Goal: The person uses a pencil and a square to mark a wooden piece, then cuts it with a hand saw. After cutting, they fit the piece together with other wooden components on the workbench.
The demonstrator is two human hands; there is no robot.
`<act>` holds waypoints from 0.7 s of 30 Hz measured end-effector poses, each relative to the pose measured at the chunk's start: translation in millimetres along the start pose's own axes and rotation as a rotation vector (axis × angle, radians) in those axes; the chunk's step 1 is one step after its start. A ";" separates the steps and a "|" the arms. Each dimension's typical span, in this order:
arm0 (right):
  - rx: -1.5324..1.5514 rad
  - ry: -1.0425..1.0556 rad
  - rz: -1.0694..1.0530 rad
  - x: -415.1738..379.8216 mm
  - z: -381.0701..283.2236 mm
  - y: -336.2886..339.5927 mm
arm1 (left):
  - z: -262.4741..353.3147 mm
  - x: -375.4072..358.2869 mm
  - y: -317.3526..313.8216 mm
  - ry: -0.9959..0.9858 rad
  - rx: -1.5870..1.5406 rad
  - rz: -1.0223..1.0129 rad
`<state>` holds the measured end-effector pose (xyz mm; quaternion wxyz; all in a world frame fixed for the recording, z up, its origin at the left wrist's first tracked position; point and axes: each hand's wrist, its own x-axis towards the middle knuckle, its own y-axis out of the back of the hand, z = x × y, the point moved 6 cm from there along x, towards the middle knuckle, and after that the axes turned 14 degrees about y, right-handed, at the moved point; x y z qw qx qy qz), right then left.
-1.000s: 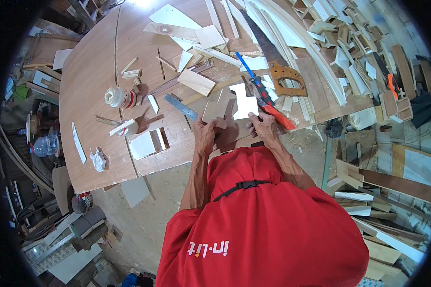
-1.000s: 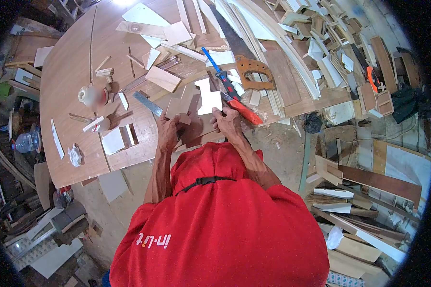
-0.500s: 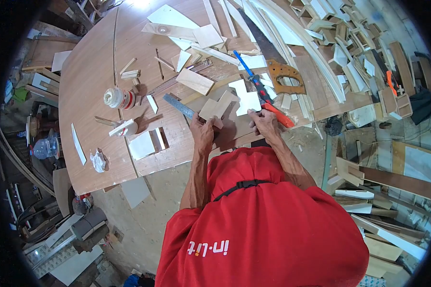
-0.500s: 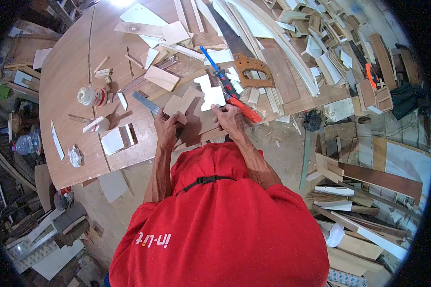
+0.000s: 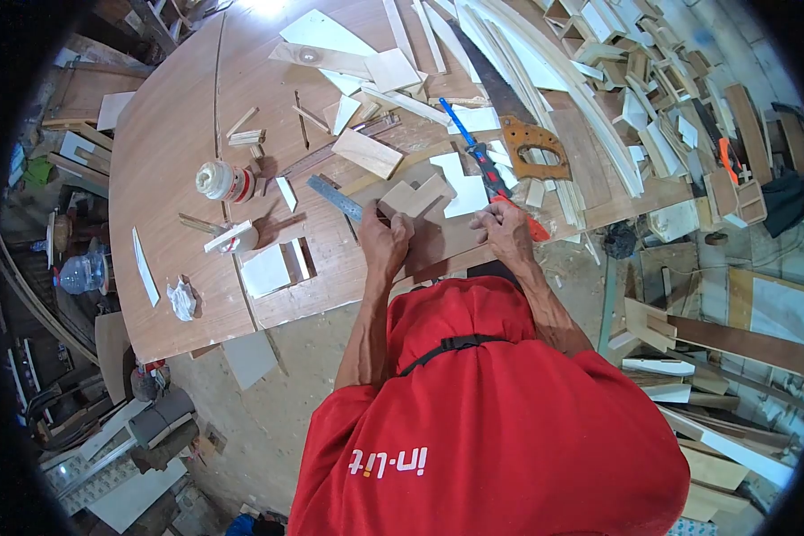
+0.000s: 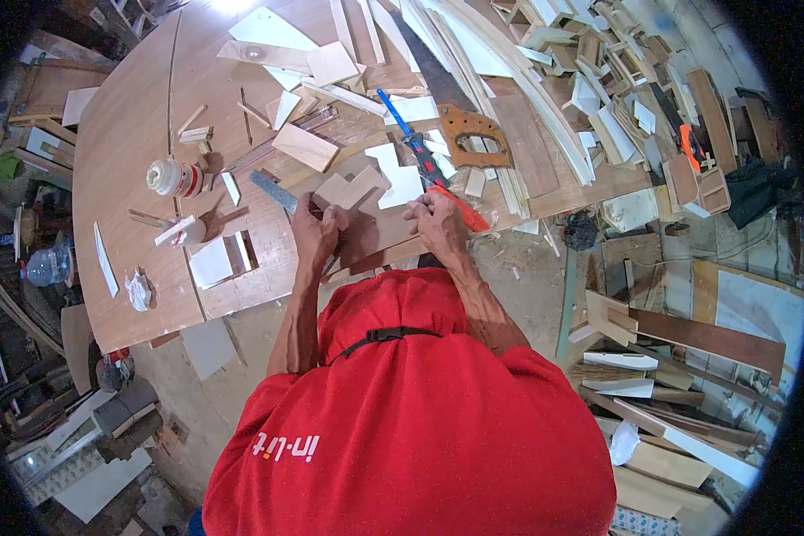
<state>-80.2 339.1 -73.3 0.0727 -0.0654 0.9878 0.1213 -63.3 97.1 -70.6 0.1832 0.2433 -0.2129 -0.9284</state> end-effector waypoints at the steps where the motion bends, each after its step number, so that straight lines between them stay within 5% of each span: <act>1: -0.004 0.037 0.022 0.0 -6.0 4.6 | -2.3 0.5 -2.9 -0.001 -0.001 -0.002; 3: -0.008 0.074 0.044 0.9 -7.9 10.7 | 9.9 -7.2 1.5 -0.213 0.271 0.254; 7: -0.192 0.089 0.147 5.0 -1.2 29.4 | 9.4 -8.1 2.3 -0.064 0.380 0.212; 9: -0.301 0.109 0.155 5.8 0.7 35.6 | 18.6 -14.7 3.0 -0.311 0.480 0.248; 11: -0.723 0.537 0.150 4.9 -22.0 30.8 | 18.2 -17.5 -0.6 -0.310 0.571 0.198; 21: -0.806 0.595 -0.029 15.8 -37.3 -17.5 | 3.3 -13.3 -9.1 -0.264 0.741 0.090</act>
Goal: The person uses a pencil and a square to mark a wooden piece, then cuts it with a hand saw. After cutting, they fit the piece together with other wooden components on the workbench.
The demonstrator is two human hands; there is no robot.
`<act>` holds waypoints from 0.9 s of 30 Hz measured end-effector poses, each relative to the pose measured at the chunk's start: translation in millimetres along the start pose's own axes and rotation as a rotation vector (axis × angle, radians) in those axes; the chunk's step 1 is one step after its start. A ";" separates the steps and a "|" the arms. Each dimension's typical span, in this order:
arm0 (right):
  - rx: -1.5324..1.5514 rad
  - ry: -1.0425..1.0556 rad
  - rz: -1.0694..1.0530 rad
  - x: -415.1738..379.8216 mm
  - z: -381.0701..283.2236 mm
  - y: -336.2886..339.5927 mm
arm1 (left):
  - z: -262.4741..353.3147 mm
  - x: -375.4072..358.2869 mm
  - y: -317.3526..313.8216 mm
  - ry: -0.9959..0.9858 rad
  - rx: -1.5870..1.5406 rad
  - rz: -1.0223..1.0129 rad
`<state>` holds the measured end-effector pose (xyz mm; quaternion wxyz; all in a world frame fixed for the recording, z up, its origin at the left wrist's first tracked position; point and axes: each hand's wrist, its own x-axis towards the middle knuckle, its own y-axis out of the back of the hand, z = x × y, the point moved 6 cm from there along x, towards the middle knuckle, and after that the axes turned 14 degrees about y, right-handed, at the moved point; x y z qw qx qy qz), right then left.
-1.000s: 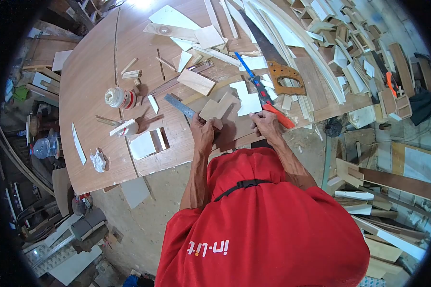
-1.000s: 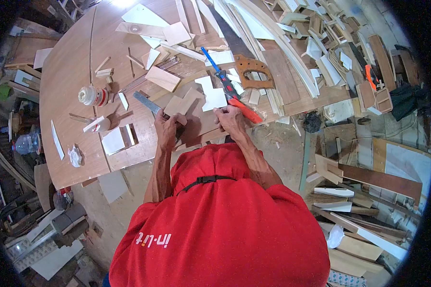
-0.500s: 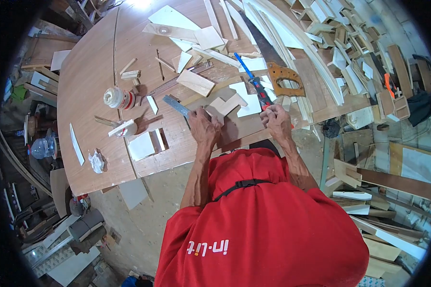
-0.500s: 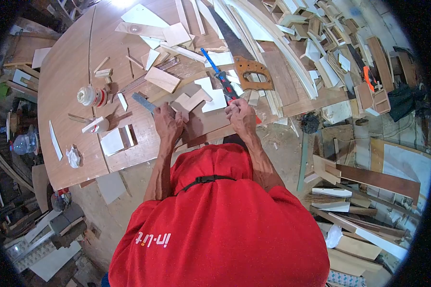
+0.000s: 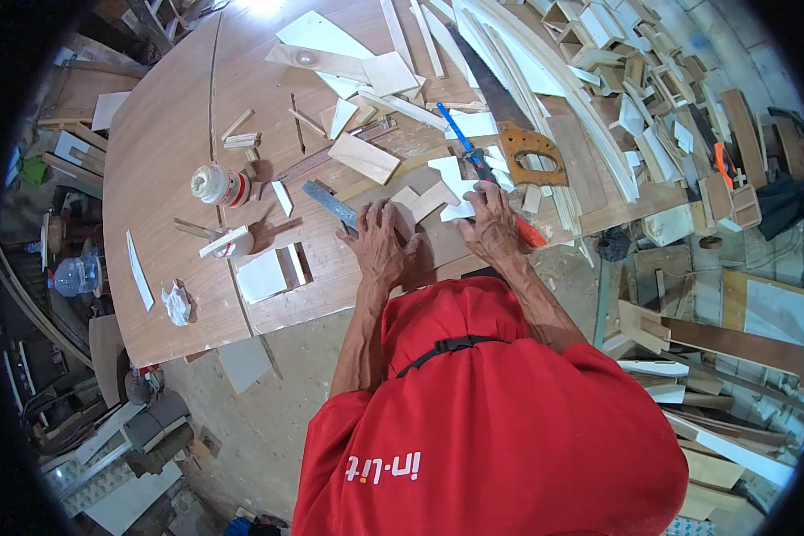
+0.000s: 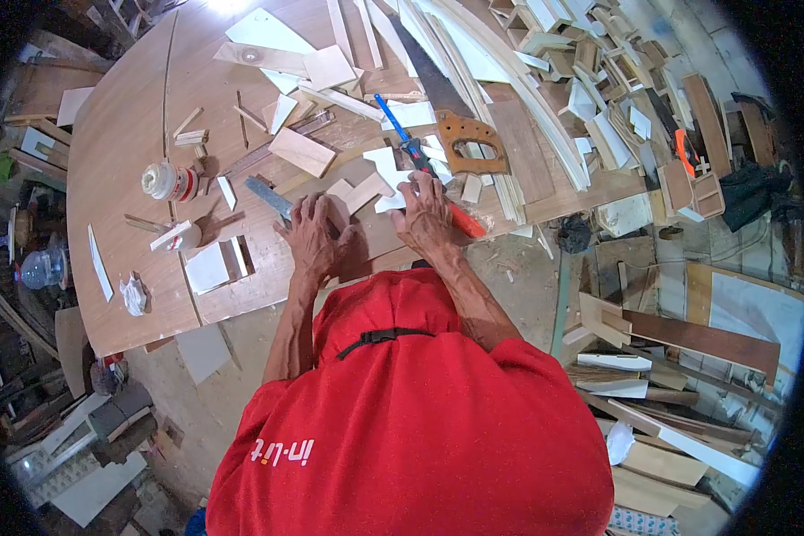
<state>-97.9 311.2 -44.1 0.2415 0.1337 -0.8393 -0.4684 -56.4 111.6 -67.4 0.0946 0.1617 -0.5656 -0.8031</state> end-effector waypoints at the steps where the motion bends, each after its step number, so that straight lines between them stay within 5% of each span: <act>1: -0.004 -0.003 -0.010 1.5 0.5 0.1 | -1.2 -0.7 0.2 0.003 0.000 0.001; 27: 0.030 0.107 -0.087 26.6 -29.5 -19.1 | -9.5 -5.6 5.0 -0.056 -0.096 -0.006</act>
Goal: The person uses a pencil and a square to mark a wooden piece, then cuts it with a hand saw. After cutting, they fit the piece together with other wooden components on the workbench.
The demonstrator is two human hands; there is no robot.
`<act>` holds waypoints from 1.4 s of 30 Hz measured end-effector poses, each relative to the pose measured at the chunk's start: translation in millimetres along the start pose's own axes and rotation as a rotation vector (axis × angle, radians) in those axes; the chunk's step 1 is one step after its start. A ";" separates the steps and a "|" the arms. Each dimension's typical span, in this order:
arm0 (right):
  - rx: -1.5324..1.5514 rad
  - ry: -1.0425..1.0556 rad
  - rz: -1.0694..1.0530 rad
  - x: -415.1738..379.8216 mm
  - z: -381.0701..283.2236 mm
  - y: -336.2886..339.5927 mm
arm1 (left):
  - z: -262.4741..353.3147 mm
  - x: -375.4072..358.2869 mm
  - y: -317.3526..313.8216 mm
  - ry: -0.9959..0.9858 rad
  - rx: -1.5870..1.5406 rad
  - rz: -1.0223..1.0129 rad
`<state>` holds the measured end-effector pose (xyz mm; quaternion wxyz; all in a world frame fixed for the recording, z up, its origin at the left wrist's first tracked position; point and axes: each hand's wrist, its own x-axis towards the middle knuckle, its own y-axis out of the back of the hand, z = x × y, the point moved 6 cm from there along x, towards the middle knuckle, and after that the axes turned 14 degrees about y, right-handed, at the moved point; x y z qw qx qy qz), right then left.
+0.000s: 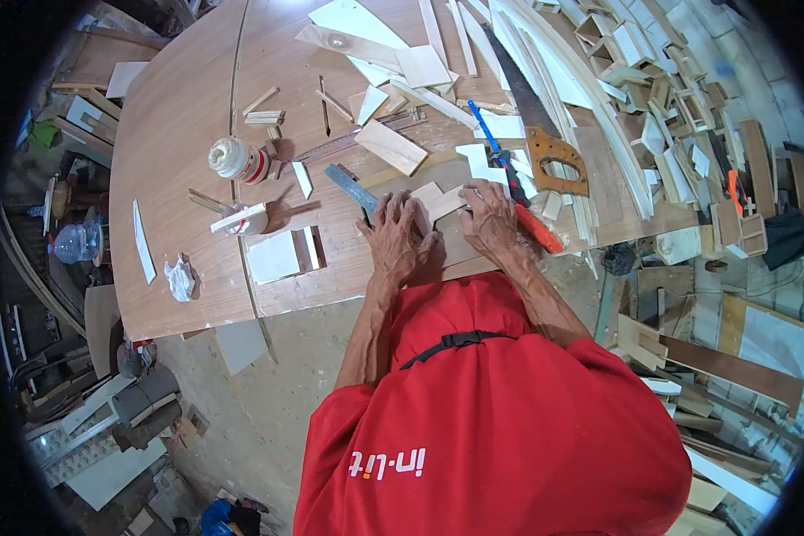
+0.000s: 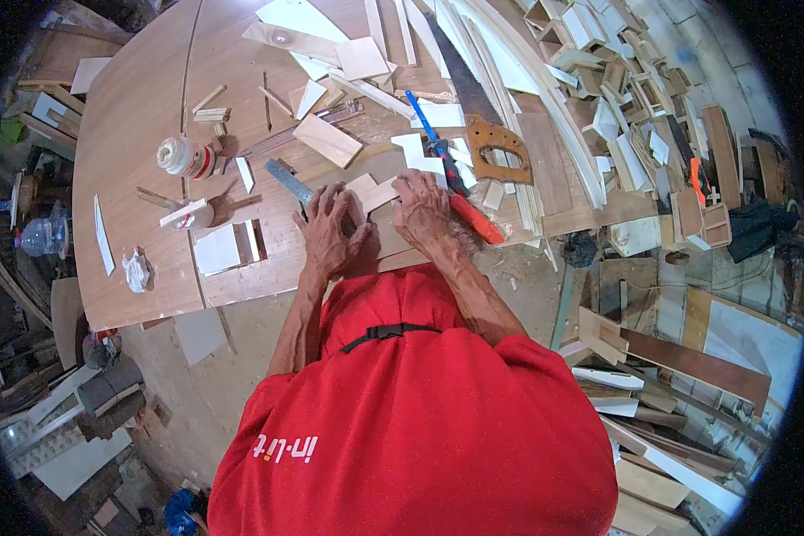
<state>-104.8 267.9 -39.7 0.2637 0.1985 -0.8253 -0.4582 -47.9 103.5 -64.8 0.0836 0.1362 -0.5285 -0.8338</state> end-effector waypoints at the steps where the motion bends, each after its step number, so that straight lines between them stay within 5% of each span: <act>1: -0.001 -0.001 0.000 0.3 0.9 -1.4 | -1.3 0.4 -1.4 -0.001 -0.001 -0.001; 7: 0.027 -0.009 0.016 5.8 -10.8 -7.8 | -5.2 0.3 -3.4 0.048 -0.063 -0.018; 9: 0.062 -0.099 -0.276 6.2 -17.0 -24.7 | -5.8 1.3 -3.5 0.068 -0.082 -0.010; 18: 0.139 -0.107 -0.449 10.1 -28.1 -44.1 | -10.3 0.4 -3.3 0.047 -0.147 0.021; 22: 0.139 -0.124 -0.445 5.5 -25.1 -43.3 | -12.0 1.3 -6.9 0.058 -0.138 0.021; 25: 0.179 -0.076 -0.241 0.8 -15.4 -33.3 | -7.8 -0.3 -3.7 0.039 -0.093 0.061; 27: 0.209 -0.121 0.077 -3.9 0.6 -9.8 | -8.4 0.1 -3.2 0.080 -0.149 -0.021; 32: 0.201 -0.289 -0.024 -13.4 35.6 10.0 | -7.8 0.4 -0.6 0.066 -0.285 -0.016; 34: 0.041 -0.021 0.153 -6.2 20.0 21.5 | -5.6 -0.8 0.6 0.056 -0.296 0.001; 42: -0.010 0.020 -0.005 1.1 -0.9 -1.4 | -3.4 -3.7 4.6 -0.033 -0.306 0.126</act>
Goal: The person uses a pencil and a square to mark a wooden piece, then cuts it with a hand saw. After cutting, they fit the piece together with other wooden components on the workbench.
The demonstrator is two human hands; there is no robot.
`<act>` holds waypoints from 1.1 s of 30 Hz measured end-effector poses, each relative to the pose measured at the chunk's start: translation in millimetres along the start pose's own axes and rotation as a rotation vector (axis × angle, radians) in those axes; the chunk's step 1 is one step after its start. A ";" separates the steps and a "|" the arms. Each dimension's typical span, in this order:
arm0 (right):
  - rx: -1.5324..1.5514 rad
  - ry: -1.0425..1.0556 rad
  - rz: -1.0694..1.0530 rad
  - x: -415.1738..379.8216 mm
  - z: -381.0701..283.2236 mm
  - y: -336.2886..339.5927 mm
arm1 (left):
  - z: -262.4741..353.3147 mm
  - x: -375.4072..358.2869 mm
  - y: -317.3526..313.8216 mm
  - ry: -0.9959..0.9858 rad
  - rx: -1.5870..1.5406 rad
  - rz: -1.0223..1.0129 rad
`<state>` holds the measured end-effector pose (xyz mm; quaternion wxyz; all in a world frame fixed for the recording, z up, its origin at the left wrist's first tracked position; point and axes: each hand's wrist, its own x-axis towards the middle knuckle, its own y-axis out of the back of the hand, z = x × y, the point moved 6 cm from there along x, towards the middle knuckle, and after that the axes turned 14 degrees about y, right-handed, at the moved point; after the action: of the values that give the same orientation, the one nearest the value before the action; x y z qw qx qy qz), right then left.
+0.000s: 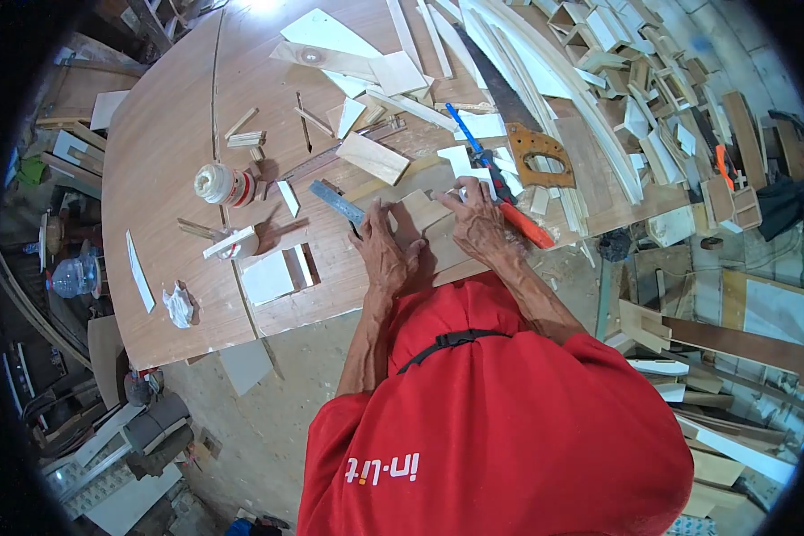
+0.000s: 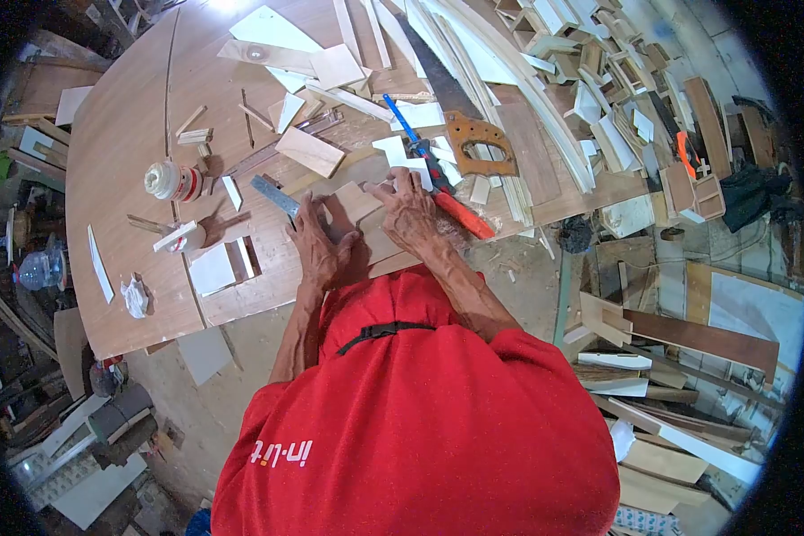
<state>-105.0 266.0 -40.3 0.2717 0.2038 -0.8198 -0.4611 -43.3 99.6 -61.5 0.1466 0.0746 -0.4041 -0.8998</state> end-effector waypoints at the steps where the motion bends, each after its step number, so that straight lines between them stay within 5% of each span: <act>1: -0.022 0.037 -0.001 0.3 -1.7 2.5 | -0.2 0.1 -0.7 0.000 -0.001 0.000; 8: -0.102 -0.122 0.140 -9.3 37.6 19.6 | -5.6 -0.7 -2.6 0.048 0.083 0.013; 14: -0.244 -0.307 -0.084 -49.7 52.0 25.6 | -13.3 0.5 -3.6 0.132 0.112 -0.023; 22: -0.288 -0.277 -0.100 -66.2 62.1 19.6 | -16.3 -0.1 -8.5 0.145 0.123 -0.013; 33: -0.042 -0.354 0.152 -70.7 66.3 56.3 | -16.5 0.3 -10.2 0.152 0.133 -0.013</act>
<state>-97.3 377.8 -38.0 0.1615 0.0514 -0.8579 -0.4851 -41.5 94.4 -80.1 0.1659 0.1548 -0.4499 -0.8637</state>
